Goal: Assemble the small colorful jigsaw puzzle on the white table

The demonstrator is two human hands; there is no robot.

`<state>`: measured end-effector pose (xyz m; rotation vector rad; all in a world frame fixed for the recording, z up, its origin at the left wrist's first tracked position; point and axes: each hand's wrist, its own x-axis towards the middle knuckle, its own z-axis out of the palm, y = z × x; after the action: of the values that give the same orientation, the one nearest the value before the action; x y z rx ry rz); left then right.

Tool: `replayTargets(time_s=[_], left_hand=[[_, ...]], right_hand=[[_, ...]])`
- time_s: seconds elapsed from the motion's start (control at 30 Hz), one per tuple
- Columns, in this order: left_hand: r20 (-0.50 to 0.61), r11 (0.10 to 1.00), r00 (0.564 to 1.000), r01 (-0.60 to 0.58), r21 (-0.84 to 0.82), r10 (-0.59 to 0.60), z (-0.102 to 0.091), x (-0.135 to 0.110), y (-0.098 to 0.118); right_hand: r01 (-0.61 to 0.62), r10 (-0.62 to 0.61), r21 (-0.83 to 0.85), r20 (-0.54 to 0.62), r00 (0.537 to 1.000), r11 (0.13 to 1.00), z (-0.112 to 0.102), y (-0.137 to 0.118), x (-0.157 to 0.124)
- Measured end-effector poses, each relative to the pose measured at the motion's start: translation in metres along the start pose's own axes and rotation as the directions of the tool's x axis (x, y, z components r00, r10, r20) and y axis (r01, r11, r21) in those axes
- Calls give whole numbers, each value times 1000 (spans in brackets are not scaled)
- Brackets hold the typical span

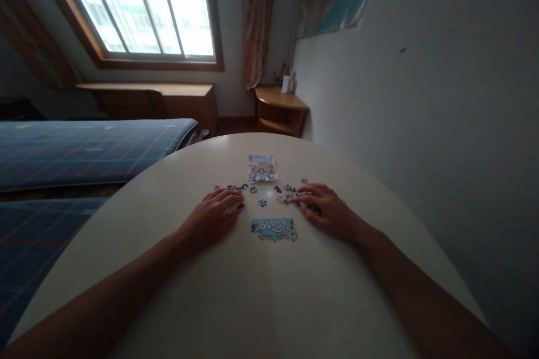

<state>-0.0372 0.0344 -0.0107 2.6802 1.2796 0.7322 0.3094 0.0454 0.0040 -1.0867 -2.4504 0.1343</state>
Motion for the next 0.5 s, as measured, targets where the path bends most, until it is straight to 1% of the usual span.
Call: replayTargets(time_s=[0.1, 0.2, 0.37, 0.5], left_hand=[[-2, 1000, 1000, -5, -3, 5, 0, 0, 0], [-3, 1000, 1000, -5, 0, 5, 1, 0, 0], [-26, 1000, 999, -20, -6, 20, 1, 0, 1], [-25, 999, 999, -29, -22, 28, -1, 1, 2]], right_hand=[[-12, 13, -21, 33, 999, 1000, 0, -2, -1], [-20, 20, -13, 29, 999, 1000, 0, -2, -1], [19, -19, 26, 8, 1000, 999, -3, -3, 0], [39, -40, 30, 47, 998, 999, -10, -6, 0]])
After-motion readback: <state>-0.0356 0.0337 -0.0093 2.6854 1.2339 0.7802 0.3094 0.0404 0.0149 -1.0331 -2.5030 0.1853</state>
